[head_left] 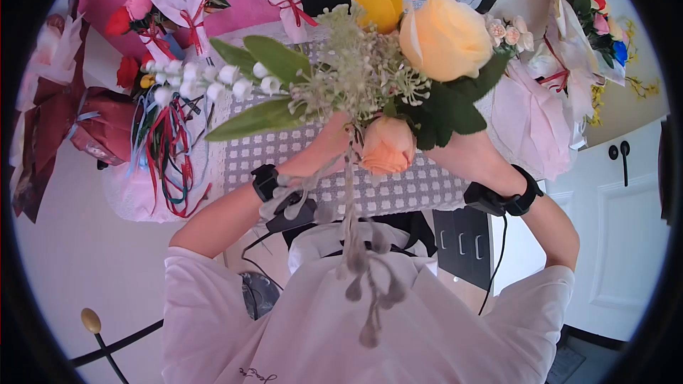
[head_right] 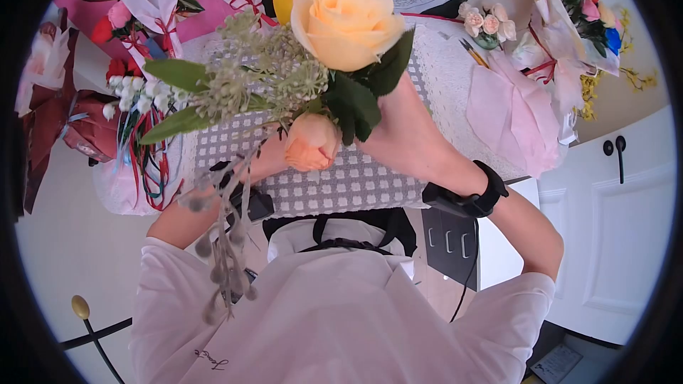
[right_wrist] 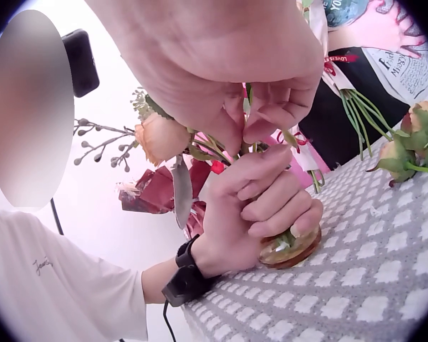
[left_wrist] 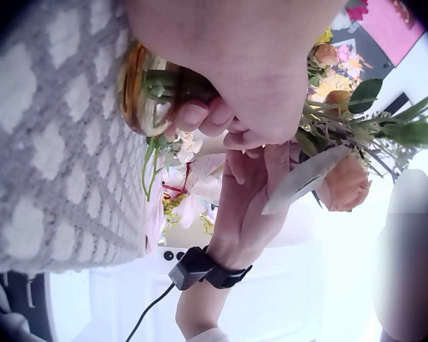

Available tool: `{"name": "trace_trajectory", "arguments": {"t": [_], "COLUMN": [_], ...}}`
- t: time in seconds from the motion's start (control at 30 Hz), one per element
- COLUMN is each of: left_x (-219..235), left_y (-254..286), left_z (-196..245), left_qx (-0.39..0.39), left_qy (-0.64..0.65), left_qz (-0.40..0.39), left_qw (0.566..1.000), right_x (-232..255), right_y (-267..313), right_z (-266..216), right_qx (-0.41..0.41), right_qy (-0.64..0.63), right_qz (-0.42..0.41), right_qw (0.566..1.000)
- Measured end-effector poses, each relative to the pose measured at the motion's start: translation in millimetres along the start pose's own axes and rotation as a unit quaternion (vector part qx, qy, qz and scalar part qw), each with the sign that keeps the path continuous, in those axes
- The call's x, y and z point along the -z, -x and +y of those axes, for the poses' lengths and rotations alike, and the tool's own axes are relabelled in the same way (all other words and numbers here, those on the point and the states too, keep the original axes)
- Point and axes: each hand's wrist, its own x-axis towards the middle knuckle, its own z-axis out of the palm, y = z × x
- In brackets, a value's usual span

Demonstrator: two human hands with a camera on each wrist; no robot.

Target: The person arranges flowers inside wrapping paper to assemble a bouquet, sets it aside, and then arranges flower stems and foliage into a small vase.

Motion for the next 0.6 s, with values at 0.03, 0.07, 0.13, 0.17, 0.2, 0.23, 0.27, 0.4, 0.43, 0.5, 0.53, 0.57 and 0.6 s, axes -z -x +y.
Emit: {"name": "trace_trajectory", "arguments": {"t": [0.03, 0.07, 0.13, 0.17, 0.2, 0.23, 0.27, 0.4, 0.43, 0.5, 0.53, 0.57, 0.6], "left_x": [3.5, 9.3, 25.4, 34.3, 43.0, 49.6, 55.5, 4.7, -0.2, 1.3, 8.4, 8.0, 5.2], "left_y": [-3.3, -4.1, -2.1, 0.4, 3.3, 5.4, 7.0, 1.1, 0.4, -1.6, -3.5, -5.9, -6.1], "left_z": [-10.6, -19.3, -36.3, -43.9, -51.5, -55.5, -59.6, 46.3, 56.2, 48.4, 28.6, 23.8, 18.0], "left_qx": [0.020, 0.020, -0.016, -0.034, -0.050, -0.067, -0.083, 0.081, 0.047, 0.012, 0.038, 0.063, 0.062], "left_qy": [0.195, 0.195, 0.102, 0.055, 0.009, -0.038, -0.084, -0.111, -0.106, -0.101, -0.132, -0.162, -0.162], "left_qz": [-0.026, -0.027, -0.016, -0.010, -0.003, 0.002, 0.006, -0.003, -0.027, -0.050, -0.003, 0.043, 0.043], "left_qw": [0.980, 0.980, 0.995, 0.998, 0.999, 0.997, 0.993, 0.990, 0.993, 0.994, 0.991, 0.984, 0.984], "right_x": [1.9, 3.1, -4.2, -1.8, -0.3, -0.3, -0.6, -1.4, -2.7, -2.9, -2.9, -2.3, -1.4], "right_y": [-1.4, -2.9, -6.4, -10.4, -14.0, -17.3, -20.4, -28.6, -28.9, -28.0, -27.3, -26.0, -24.4], "right_z": [-1.7, -2.3, 6.3, 3.0, 0.7, 0.4, 0.1, -8.2, -9.4, -6.4, -3.9, -0.6, 3.1], "right_qx": [-0.022, -0.044, -0.011, 0.011, 0.032, 0.031, 0.009, -0.088, -0.079, -0.074, -0.070, -0.070, -0.070], "right_qy": [-0.024, -0.048, -0.139, -0.157, -0.175, -0.175, -0.192, -0.235, -0.222, -0.223, -0.224, -0.223, -0.194], "right_qz": [-0.014, -0.029, 0.004, 0.006, 0.007, 0.007, 0.000, -0.020, -0.008, -0.012, -0.017, -0.017, -0.019], "right_qw": [0.999, 0.997, 0.990, 0.988, 0.984, 0.984, 0.981, 0.968, 0.972, 0.972, 0.972, 0.972, 0.978]}}
